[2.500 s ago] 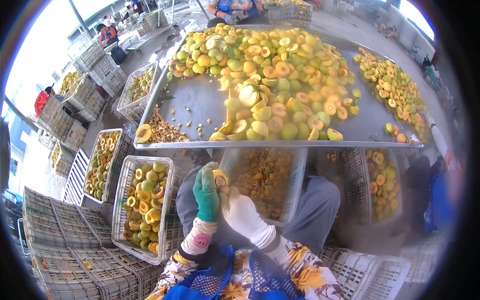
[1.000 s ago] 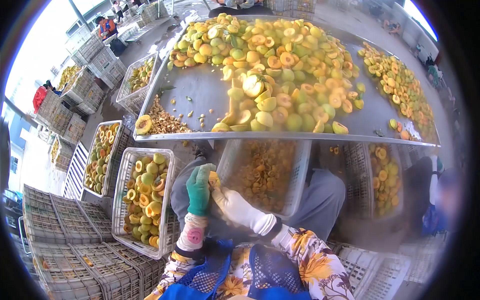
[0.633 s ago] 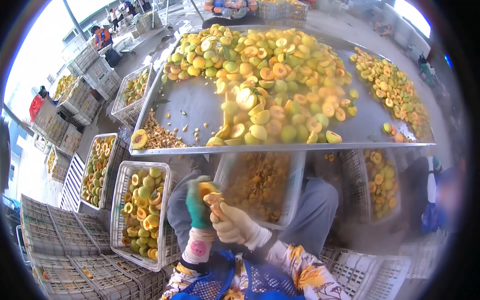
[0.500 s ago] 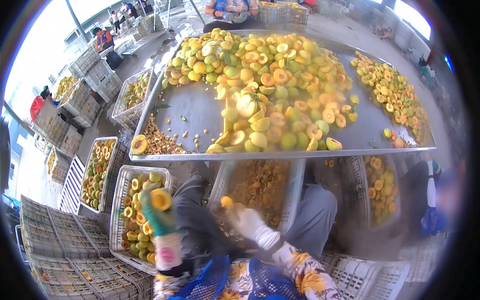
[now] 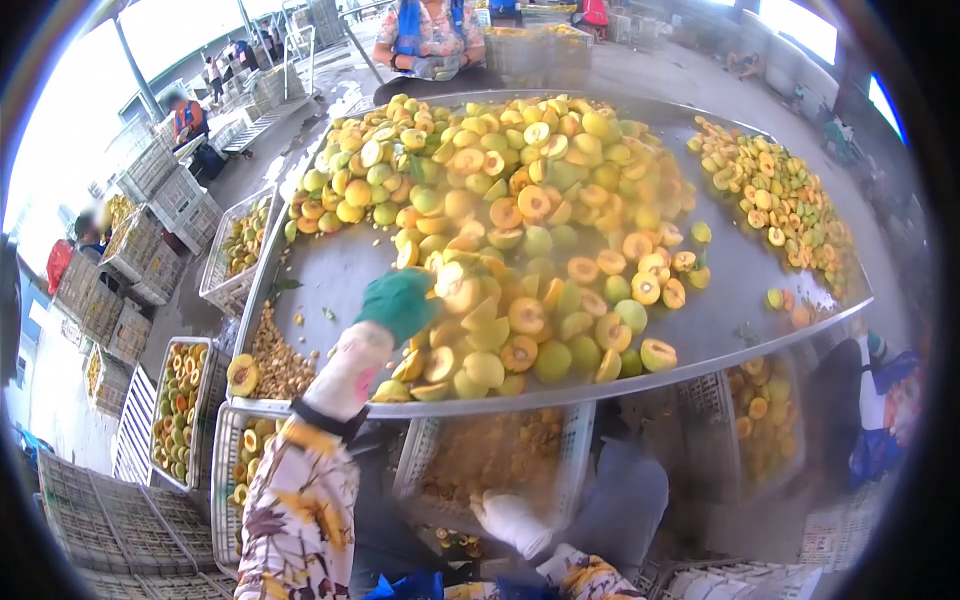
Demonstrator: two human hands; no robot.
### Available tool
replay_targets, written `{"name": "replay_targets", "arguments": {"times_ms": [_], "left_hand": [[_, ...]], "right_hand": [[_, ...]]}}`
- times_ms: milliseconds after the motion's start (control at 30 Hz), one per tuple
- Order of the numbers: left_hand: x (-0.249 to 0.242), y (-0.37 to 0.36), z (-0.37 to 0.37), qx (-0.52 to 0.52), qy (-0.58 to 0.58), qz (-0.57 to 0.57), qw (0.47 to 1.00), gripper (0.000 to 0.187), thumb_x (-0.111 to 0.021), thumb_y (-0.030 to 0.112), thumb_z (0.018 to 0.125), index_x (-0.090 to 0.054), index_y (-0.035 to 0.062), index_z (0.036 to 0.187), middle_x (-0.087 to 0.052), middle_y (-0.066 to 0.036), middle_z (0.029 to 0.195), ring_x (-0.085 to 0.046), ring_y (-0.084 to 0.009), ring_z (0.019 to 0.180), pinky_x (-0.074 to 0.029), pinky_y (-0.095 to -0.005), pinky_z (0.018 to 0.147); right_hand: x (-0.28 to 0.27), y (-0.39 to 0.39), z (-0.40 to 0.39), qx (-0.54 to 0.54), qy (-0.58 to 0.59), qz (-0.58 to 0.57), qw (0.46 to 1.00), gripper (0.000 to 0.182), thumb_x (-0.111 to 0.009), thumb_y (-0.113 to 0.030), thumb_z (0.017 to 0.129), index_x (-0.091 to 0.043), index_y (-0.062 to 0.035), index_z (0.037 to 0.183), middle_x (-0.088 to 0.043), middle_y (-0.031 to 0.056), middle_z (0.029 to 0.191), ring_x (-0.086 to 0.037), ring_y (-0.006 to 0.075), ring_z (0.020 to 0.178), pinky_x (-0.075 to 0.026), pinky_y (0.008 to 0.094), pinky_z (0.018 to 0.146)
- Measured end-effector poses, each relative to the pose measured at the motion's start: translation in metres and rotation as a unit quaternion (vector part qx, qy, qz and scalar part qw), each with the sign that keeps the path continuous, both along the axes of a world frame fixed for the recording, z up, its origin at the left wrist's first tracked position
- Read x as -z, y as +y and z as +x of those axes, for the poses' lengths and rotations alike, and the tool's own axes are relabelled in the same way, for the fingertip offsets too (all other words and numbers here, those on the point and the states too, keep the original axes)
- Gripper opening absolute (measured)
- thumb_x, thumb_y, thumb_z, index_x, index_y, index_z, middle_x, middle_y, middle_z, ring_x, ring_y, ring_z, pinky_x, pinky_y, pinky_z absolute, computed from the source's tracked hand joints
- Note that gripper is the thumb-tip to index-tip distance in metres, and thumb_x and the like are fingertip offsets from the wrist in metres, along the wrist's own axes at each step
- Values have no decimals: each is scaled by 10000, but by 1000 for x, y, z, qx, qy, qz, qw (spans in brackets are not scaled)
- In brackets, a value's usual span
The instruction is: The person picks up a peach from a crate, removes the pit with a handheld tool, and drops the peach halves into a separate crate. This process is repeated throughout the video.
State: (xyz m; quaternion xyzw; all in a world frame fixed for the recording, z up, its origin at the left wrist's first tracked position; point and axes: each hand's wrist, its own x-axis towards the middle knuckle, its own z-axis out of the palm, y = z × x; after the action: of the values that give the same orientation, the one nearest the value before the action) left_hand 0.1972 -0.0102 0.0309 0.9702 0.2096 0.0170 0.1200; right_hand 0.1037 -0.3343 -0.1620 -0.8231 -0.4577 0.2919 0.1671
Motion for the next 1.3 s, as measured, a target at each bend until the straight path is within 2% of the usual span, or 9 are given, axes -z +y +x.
{"name": "replay_targets", "arguments": {"times_ms": [367, 467, 533, 567, 600, 733, 800, 1233, 1300], "left_hand": [[20, 2, 48, 81, 14, 51, 995, 640, -773, 378, 641, -536, 95, 1163, -613, -129, 1052, -612, -289, 976, -481, -394, 837], [0, -9, 5, 25, -130, -146, 980, 554, -746, 255, 716, -517, 61, 1182, -613, -117, 1032, -627, -277, 935, -510, -386, 803], [17, -22, -31, -33, -337, -514, 789, 458, -679, 142, 785, -513, 65, 1205, -599, -115, 1102, -624, -266, 965, -536, -378, 804], [10, -39, -56, -66, -370, -620, 689, 465, -661, 123, 808, -491, 60, 1237, -594, -116, 1112, -621, -266, 981, -540, -371, 818], [5, -58, -81, -100, -395, -712, 572, 473, -643, 104, 832, -469, 54, 1268, -588, -117, 1121, -619, -265, 998, -545, -364, 832], [9, -140, -160, -149, -379, -786, 464, 454, -621, 278, 887, -494, 37, 1250, -600, -119, 1133, -606, -255, 1045, -530, -422, 871], [9, -164, -190, -204, -344, -843, 360, 483, -591, 389, 906, -513, 44, 1236, -606, -109, 1127, -602, -246, 1053, -522, -439, 880], [39, -208, -251, -218, -479, -796, 300, 449, -520, 399, 939, -552, 29, 1191, -605, -127, 1123, -590, -253, 1040, -487, -388, 918], [43, -212, -250, -211, -493, -714, 450, 429, -533, 350, 937, -543, 12, 1202, -607, -123, 1103, -594, -233, 1019, -492, -365, 901]], "right_hand": [[-28, 1, 12, 17, 23, 87, 996, 341, -527, -384, 923, -588, -50, 958, -653, 166, 721, -643, 354, 632, -512, 452, 552], [-39, -9, 10, 50, -16, 135, 989, 296, -542, -323, 939, -582, -32, 974, -649, 149, 711, -638, 314, 584, -502, 391, 506], [4, -11, 7, 140, 112, 287, 941, 248, -495, -250, 981, -573, -15, 988, -641, 85, 747, -603, 205, 530, -478, 324, 475], [-86, -7, 12, 284, 503, 250, 777, 221, -442, -187, 1007, -564, -3, 986, -606, 30, 791, -563, 109, 595, -451, 250, 503], [-101, 1, 12, 270, 400, 314, 818, 220, -434, -183, 1010, -561, -5, 989, -580, 16, 776, -540, 92, 625, -434, 226, 535], [-143, 31, -6, 176, 214, 491, 826, 180, -489, -160, 994, -546, 2, 1051, -493, -23, 815, -412, 70, 701, -388, 217, 624], [-166, 31, -23, 251, 219, 434, 837, 221, -524, -154, 972, -563, 37, 1076, -623, 145, 934, -607, 238, 868, -465, 288, 790], [-164, -12, -56, 109, -4, 300, 948, 259, -527, -247, 967, -552, 11, 962, -635, 210, 746, -646, 375, 678, -506, 387, 573], [-175, -13, -66, 46, -26, 303, 952, 261, -525, -232, 962, -499, 2, 848, -591, 220, 630, -616, 404, 599, -473, 442, 495]]}}
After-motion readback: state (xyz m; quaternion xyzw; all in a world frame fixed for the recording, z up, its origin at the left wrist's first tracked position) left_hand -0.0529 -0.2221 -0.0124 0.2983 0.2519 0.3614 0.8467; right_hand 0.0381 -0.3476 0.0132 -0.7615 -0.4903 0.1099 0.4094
